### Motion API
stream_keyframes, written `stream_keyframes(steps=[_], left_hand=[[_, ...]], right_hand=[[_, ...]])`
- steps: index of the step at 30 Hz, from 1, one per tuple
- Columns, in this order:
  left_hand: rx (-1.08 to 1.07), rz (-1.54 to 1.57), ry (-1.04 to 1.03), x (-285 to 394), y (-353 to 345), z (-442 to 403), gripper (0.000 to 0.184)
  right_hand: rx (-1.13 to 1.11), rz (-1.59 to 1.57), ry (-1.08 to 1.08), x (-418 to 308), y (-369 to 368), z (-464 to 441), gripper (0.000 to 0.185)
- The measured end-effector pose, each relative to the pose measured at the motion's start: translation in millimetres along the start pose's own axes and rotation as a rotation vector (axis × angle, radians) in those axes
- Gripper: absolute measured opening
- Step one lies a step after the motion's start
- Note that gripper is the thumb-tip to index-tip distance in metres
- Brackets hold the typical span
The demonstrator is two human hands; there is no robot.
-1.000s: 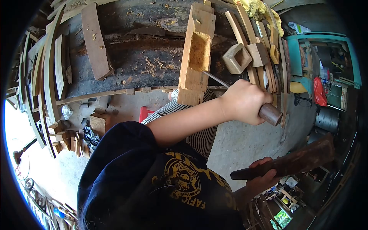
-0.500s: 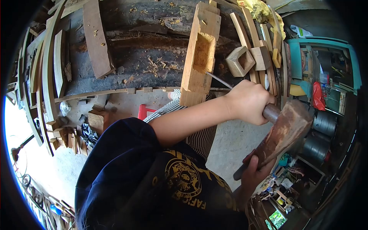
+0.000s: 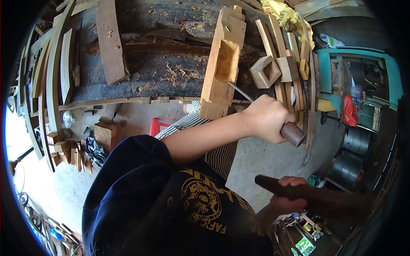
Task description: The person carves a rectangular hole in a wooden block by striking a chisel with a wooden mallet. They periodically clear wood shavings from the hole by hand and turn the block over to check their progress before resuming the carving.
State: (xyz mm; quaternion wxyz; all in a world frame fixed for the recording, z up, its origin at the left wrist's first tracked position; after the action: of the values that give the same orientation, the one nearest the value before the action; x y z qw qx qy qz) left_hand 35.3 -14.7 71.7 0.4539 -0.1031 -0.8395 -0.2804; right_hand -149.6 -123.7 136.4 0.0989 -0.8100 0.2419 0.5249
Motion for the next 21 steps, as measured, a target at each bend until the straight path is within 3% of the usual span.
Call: stream_keyframes(steps=[1,3,6,7,11,16,21], left_hand=[[0.017,-0.008,-0.014,1.1,-0.1,1.3,0.017],[0.035,-0.016,-0.036,-0.8,-3.4,5.6,0.017],[-0.047,-0.092,-0.028,-14.1,-9.9,9.4,0.018],[-0.018,-0.110,-0.055,-14.3,-15.2,14.6,0.019],[0.071,-0.108,-0.143,-12.5,-14.8,15.2,0.021],[0.159,-0.040,-0.177,3.4,-9.5,1.7,0.020],[0.172,-0.018,-0.079,-1.0,-9.2,-9.0,0.020]], right_hand=[[0.001,0.004,0.004,-1.0,-9.3,4.0,0.043],[-0.150,0.628,-0.334,4.0,-21.9,13.5,0.035],[-0.119,0.369,-0.364,6.0,-8.0,15.6,0.035],[-0.150,0.392,-0.220,5.8,-0.1,15.2,0.041],[0.079,0.416,-0.041,-12.1,6.2,15.3,0.062],[0.131,0.367,-0.155,-8.4,10.5,11.2,0.065],[0.215,0.366,-0.255,-6.7,4.2,5.2,0.065]])
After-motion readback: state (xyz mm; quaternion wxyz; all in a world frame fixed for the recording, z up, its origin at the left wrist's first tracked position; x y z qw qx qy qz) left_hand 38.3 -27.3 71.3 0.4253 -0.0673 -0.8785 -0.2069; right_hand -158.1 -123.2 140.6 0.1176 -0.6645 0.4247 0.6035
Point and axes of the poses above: each hand's wrist, its own z-axis away from the middle knuckle, its own y-axis out of the back of the hand, x = y × z, the point moved 2 cm from there along -z, towards the middle knuckle, and after that the axes turned 3 degrees about -z, right-handed, at the moved point
